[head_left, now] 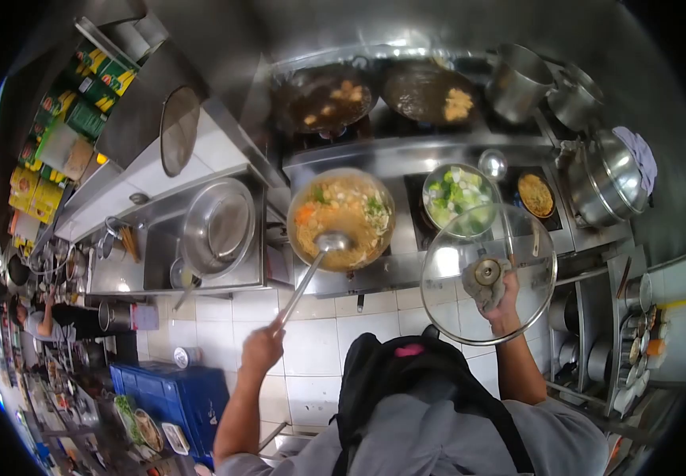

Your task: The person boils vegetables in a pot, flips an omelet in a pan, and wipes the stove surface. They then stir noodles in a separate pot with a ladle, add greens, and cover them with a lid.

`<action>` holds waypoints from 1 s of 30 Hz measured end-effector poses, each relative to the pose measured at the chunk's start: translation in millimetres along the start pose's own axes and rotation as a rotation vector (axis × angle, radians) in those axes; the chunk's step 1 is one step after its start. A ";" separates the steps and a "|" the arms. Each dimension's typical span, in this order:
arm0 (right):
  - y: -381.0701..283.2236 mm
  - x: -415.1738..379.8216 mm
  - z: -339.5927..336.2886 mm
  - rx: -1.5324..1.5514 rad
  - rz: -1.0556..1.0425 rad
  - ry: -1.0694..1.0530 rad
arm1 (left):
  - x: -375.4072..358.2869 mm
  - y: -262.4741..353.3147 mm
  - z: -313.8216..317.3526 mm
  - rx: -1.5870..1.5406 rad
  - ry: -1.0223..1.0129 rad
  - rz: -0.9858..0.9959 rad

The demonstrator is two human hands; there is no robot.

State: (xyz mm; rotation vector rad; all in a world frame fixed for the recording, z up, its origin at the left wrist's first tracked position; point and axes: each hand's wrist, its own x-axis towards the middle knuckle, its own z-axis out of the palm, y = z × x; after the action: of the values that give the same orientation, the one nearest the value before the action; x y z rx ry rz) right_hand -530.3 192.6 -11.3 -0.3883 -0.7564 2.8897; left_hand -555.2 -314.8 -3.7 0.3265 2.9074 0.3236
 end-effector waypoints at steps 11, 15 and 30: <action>26.8 -9.7 -5.0 -0.135 -0.016 0.100 | 83.0 22.2 101.4 0.069 0.075 0.035; 30.0 -23.8 -8.2 0.040 0.100 -0.117 | 76.2 7.4 70.7 0.009 0.135 -0.018; 20.7 65.7 16.9 -0.225 0.203 -0.151 | 42.9 36.7 104.4 -0.643 0.206 -0.266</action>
State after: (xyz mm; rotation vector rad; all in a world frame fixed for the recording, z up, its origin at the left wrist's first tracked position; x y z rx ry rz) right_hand -599.2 179.2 -21.4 -0.2874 -1.1359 3.0577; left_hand -566.2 -249.5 -102.1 -0.2039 2.7806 1.2540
